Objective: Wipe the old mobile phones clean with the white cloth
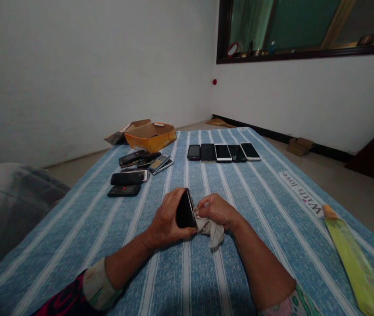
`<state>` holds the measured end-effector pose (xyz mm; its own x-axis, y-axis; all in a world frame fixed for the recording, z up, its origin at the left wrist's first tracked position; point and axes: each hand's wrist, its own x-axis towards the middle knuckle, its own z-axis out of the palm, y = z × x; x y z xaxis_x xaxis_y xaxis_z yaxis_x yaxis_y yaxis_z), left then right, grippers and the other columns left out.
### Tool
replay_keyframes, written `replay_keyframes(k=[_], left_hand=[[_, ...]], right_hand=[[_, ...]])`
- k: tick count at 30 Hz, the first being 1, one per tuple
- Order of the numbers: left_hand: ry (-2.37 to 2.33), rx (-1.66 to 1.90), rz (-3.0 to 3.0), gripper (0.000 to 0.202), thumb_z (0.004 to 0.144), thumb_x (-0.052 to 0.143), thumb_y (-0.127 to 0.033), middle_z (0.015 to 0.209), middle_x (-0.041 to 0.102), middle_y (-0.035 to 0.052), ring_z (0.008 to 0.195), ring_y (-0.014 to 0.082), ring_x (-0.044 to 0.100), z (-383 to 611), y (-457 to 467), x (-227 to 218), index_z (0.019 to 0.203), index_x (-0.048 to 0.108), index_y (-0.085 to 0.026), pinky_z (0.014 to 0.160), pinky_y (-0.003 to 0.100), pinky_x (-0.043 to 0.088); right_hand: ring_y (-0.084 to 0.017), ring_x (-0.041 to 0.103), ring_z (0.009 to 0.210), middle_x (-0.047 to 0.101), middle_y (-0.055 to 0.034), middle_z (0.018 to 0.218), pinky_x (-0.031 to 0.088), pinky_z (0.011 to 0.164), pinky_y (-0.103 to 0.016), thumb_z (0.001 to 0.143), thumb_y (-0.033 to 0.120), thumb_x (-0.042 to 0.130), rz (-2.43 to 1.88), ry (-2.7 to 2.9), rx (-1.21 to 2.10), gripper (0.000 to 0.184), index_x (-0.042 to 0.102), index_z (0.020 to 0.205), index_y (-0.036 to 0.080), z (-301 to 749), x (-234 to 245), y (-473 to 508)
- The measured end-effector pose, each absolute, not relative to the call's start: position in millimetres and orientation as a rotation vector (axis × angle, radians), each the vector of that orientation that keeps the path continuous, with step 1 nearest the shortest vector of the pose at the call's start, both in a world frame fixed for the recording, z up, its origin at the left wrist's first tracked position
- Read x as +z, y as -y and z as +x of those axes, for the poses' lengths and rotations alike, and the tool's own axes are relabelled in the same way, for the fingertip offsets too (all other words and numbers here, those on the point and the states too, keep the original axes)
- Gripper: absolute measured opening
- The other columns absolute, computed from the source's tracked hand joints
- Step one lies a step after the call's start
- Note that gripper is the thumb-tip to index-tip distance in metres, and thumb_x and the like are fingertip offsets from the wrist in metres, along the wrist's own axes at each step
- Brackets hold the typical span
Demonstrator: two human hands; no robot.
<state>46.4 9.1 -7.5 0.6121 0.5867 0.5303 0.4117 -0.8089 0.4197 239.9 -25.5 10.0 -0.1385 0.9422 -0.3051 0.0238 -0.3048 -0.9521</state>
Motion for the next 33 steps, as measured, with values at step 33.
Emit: replay_keyframes(k=[33], left_hand=[[-0.713, 0.953, 2.650, 0.103, 0.057, 0.079, -0.037, 0.137, 0.041, 0.0227, 0.127, 0.0414, 0.042, 50, -3, -4, 0.142, 0.026, -0.015, 0.104, 0.060, 0.040]], right_hand=[[-0.009, 0.046, 0.044, 0.055, 0.0043, 0.049, 0.032, 0.043, -0.022, 0.056, 0.026, 0.067, -1.291, 0.959, 1.296, 0.012, 0.060, 0.060, 0.017, 227, 8, 22]])
